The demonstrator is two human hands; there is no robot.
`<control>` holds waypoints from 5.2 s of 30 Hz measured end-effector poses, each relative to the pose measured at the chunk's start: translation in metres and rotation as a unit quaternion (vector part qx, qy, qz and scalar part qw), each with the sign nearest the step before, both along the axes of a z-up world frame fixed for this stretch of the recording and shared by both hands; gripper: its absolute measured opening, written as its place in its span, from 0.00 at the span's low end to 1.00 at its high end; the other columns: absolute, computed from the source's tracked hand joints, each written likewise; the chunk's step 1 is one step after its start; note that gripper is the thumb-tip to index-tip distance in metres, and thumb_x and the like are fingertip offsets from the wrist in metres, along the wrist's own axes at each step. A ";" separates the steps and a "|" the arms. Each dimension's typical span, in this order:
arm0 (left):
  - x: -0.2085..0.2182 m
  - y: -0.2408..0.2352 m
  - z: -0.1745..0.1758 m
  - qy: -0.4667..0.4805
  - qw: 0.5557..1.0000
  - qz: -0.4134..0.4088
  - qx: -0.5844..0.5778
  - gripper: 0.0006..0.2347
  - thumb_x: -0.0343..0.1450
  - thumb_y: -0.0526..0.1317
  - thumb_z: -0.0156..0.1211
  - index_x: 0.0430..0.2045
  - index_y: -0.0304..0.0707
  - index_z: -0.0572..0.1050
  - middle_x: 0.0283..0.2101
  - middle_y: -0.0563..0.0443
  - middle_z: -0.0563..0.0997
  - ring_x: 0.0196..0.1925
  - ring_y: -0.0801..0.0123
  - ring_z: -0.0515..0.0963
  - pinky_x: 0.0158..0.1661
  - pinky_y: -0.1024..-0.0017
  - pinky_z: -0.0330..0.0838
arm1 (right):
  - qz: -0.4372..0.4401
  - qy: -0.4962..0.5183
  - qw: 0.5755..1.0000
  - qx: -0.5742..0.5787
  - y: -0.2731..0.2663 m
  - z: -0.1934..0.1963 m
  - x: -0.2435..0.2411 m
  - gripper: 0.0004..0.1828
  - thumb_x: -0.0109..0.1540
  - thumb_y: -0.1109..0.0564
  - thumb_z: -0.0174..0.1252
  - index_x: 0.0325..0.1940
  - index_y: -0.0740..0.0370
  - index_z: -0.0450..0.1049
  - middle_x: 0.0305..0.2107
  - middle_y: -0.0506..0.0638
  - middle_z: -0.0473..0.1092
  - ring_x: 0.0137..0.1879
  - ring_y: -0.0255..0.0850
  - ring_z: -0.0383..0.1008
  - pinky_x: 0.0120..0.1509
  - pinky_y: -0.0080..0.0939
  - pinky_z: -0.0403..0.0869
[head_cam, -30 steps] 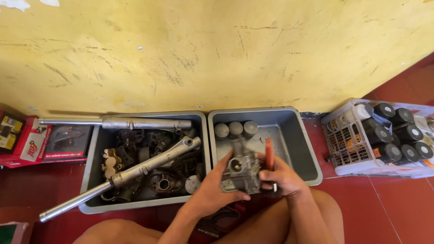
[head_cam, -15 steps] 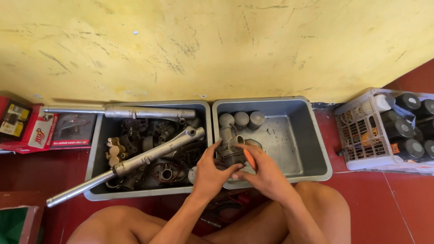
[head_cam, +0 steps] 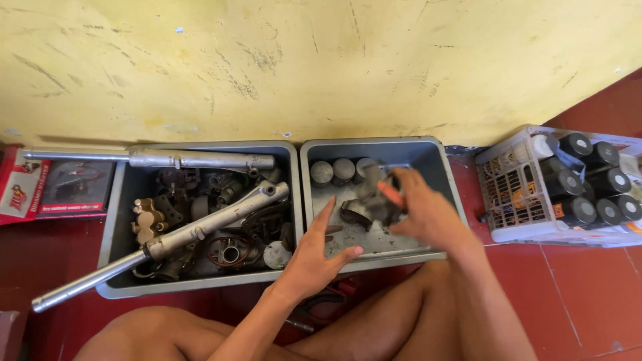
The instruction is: Cleaning and inspecting motorcycle engine components like pistons and a carburetor using a brush.
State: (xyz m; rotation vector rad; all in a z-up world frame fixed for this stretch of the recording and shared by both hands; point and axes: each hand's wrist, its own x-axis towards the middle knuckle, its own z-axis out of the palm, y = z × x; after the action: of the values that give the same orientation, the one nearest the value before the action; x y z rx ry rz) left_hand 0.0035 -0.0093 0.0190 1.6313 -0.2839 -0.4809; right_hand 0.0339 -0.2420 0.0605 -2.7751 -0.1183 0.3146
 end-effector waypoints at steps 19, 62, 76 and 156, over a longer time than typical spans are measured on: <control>0.001 0.029 -0.020 -0.106 0.987 0.068 0.099 0.37 0.75 0.46 0.59 0.76 0.34 0.43 0.73 0.21 0.53 0.63 0.36 0.76 0.53 0.36 0.75 | -0.121 0.032 0.963 -0.240 -0.095 -0.178 0.079 0.48 0.57 0.64 0.63 0.79 0.62 0.50 0.61 0.67 0.57 0.50 0.74 0.78 0.50 0.69 0.81; 0.012 0.087 -0.035 -0.006 0.923 0.366 0.114 0.14 0.76 0.42 0.59 0.53 0.34 0.75 0.50 0.36 0.81 0.57 0.44 0.78 0.57 0.45 0.70 | -0.238 -0.192 0.826 0.473 0.023 -0.118 -0.012 0.11 0.73 0.57 0.58 0.39 0.64 0.79 0.18 0.56 0.68 0.23 0.37 0.67 0.30 0.34 0.70; 0.021 0.064 -0.052 -0.035 0.910 0.166 0.378 0.12 0.70 0.47 0.57 0.39 0.44 0.82 0.40 0.42 0.84 0.47 0.39 0.85 0.48 0.43 0.77 | -0.242 -0.184 0.865 0.400 0.020 -0.120 -0.014 0.08 0.70 0.56 0.60 0.40 0.60 0.81 0.21 0.57 0.72 0.31 0.37 0.74 0.41 0.38 0.76; 0.004 0.098 -0.020 0.181 0.767 0.218 -0.575 0.23 0.71 0.56 0.58 0.55 0.43 0.74 0.40 0.39 0.80 0.45 0.55 0.79 0.43 0.56 0.81 | -0.273 -0.184 0.721 0.610 0.018 -0.073 -0.007 0.09 0.69 0.56 0.59 0.37 0.61 0.71 0.25 0.52 0.73 0.26 0.37 0.70 0.27 0.32 0.65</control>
State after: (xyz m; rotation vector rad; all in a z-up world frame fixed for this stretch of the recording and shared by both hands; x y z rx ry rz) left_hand 0.0078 0.0885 -0.0007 0.3336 0.1154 -0.1585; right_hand 0.0269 -0.2237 -0.0122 -1.3835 0.3016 -0.3769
